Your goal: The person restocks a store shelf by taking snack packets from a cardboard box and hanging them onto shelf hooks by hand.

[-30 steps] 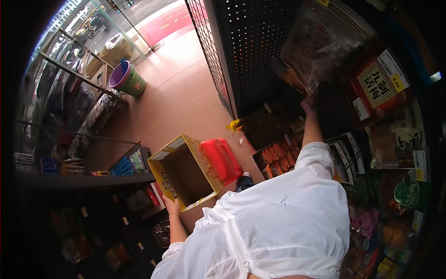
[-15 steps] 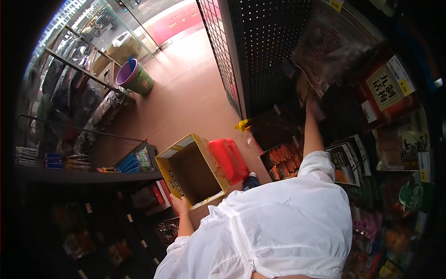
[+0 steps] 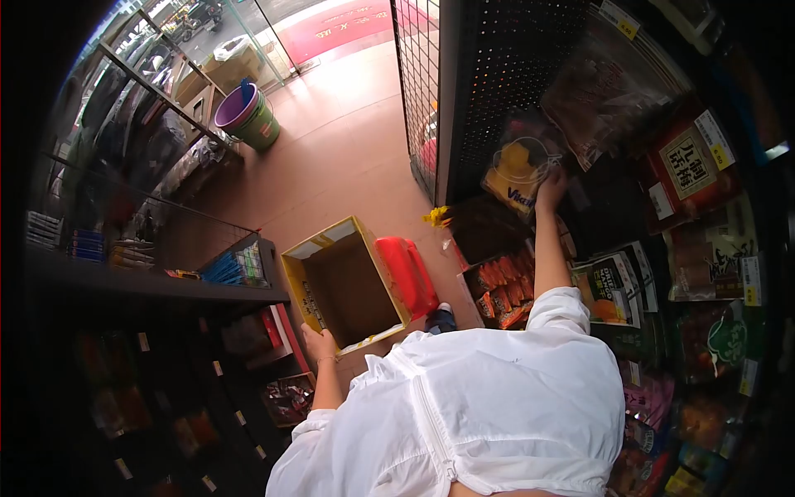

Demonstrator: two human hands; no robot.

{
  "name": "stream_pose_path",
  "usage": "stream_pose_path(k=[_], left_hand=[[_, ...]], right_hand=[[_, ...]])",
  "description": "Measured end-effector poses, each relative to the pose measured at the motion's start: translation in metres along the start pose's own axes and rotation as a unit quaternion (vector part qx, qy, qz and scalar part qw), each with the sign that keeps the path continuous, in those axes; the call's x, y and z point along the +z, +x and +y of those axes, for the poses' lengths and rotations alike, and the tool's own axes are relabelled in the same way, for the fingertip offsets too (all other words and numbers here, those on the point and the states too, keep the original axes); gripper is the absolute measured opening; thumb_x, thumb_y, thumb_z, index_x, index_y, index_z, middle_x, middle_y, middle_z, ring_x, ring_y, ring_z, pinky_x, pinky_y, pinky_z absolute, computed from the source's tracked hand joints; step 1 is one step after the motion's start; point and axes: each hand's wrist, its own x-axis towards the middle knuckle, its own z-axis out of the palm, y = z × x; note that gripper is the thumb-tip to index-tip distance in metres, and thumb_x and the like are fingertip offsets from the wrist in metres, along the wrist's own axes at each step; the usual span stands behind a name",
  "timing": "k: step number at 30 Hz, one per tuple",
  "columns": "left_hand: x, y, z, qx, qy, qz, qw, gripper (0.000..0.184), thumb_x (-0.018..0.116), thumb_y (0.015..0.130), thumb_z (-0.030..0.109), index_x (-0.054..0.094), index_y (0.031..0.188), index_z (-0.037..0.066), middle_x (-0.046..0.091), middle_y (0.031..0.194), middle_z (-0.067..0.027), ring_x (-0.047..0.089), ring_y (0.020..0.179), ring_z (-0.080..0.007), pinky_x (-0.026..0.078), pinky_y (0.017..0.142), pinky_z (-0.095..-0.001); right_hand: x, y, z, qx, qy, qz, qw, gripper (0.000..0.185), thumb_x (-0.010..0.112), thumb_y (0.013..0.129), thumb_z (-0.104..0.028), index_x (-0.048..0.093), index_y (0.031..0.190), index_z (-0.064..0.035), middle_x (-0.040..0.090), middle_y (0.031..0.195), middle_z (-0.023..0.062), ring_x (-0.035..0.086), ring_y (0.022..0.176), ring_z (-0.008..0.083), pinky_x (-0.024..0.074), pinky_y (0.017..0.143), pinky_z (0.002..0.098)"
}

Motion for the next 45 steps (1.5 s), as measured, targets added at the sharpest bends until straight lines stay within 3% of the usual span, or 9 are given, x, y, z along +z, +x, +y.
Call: stream_pose_path(k=[5,10,12,18,23,35,39,41,45], left_hand=[[0.005,0.002,-0.006,0.006,-0.001,0.008,1.0,0.038,0.047,0.066,0.006,0.035,0.101,-0.001,0.048,0.096,-0.0243,0.049,0.086,-0.0406,0.041,0.075,-0.0442],[0.004,0.001,-0.005,0.012,-0.024,0.019,0.999,0.038,0.047,0.067,0.008,0.035,0.102,-0.001,0.048,0.094,-0.0232,0.05,0.083,-0.0406,0.042,0.072,-0.0455],[0.008,0.003,-0.009,0.013,-0.023,0.015,1.0,0.037,0.046,0.067,0.009,0.035,0.101,-0.001,0.049,0.094,-0.0227,0.051,0.081,-0.0401,0.043,0.069,-0.046],[0.007,-0.001,-0.012,0.009,0.0,0.021,1.0,0.035,0.045,0.07,0.007,0.036,0.103,0.002,0.053,0.088,-0.0211,0.053,0.079,-0.0374,0.044,0.066,-0.0451],[0.001,-0.004,-0.01,0.008,0.012,-0.016,1.0,0.038,0.045,0.071,0.006,0.035,0.108,0.0,0.053,0.088,-0.0221,0.053,0.08,-0.0359,0.045,0.067,-0.0437],[0.006,0.004,-0.002,0.095,0.002,-0.066,0.993,0.039,0.047,0.071,0.003,0.035,0.107,-0.001,0.048,0.102,-0.0201,0.051,0.09,-0.0345,0.044,0.074,-0.0407],[0.001,0.006,-0.012,0.148,0.017,-0.078,0.986,0.039,0.047,0.07,0.004,0.035,0.106,-0.003,0.049,0.1,-0.0215,0.052,0.086,-0.035,0.044,0.073,-0.0409],[0.004,0.007,-0.016,0.168,-0.017,-0.066,0.984,0.04,0.048,0.069,0.006,0.035,0.106,-0.005,0.049,0.097,-0.0227,0.053,0.083,-0.0356,0.045,0.071,-0.0413],[0.009,0.008,-0.018,0.186,-0.04,-0.033,0.981,0.043,0.048,0.068,0.007,0.034,0.106,-0.005,0.05,0.095,-0.0231,0.053,0.081,-0.0363,0.045,0.07,-0.0421]], right_hand=[[0.01,-0.019,0.008,0.022,-0.03,-0.072,0.997,0.022,0.038,0.086,-0.016,0.049,0.083,0.003,0.053,0.074,0.0139,0.049,0.068,0.0225,0.0382,0.066,0.0317],[0.002,-0.094,0.017,0.142,0.034,-0.086,0.986,0.023,0.038,0.087,-0.018,0.049,0.083,0.0023,0.054,0.075,0.01,0.046,0.067,0.0179,0.0376,0.065,0.0289],[-0.013,-0.131,0.01,0.18,0.035,-0.099,0.978,0.023,0.038,0.088,-0.019,0.051,0.085,0.0002,0.052,0.078,0.0028,0.045,0.072,0.0114,0.0371,0.068,0.0254],[-0.055,-0.209,-0.008,0.163,0.004,-0.066,0.984,0.025,0.038,0.087,-0.019,0.05,0.083,0.0027,0.053,0.077,0.0062,0.047,0.072,0.0136,0.038,0.068,0.027],[-0.079,-0.241,-0.013,0.239,0.062,-0.032,0.969,0.025,0.037,0.088,-0.019,0.05,0.087,0.0016,0.052,0.083,0.0053,0.046,0.075,0.0137,0.0374,0.071,0.0265],[-0.086,-0.261,-0.094,0.21,0.097,-0.016,0.973,0.025,0.04,0.088,-0.023,0.051,0.095,-0.002,0.051,0.09,0.0022,0.044,0.081,0.0115,0.0358,0.076,0.0237],[-0.072,-0.264,-0.133,0.124,0.197,-0.065,0.97,0.019,0.039,0.088,-0.021,0.049,0.09,-0.0046,0.05,0.093,0.0021,0.046,0.086,0.0117,0.0369,0.078,0.0246],[-0.058,-0.271,-0.179,0.191,0.367,-0.117,0.903,0.02,0.04,0.088,-0.02,0.051,0.087,-0.0039,0.05,0.085,0.0011,0.046,0.08,0.0096,0.0384,0.073,0.0242],[-0.029,-0.298,-0.186,0.203,0.346,-0.275,0.874,0.019,0.047,0.086,-0.022,0.054,0.085,-0.0041,0.049,0.075,-0.004,0.044,0.07,0.0029,0.0371,0.062,0.0157]])
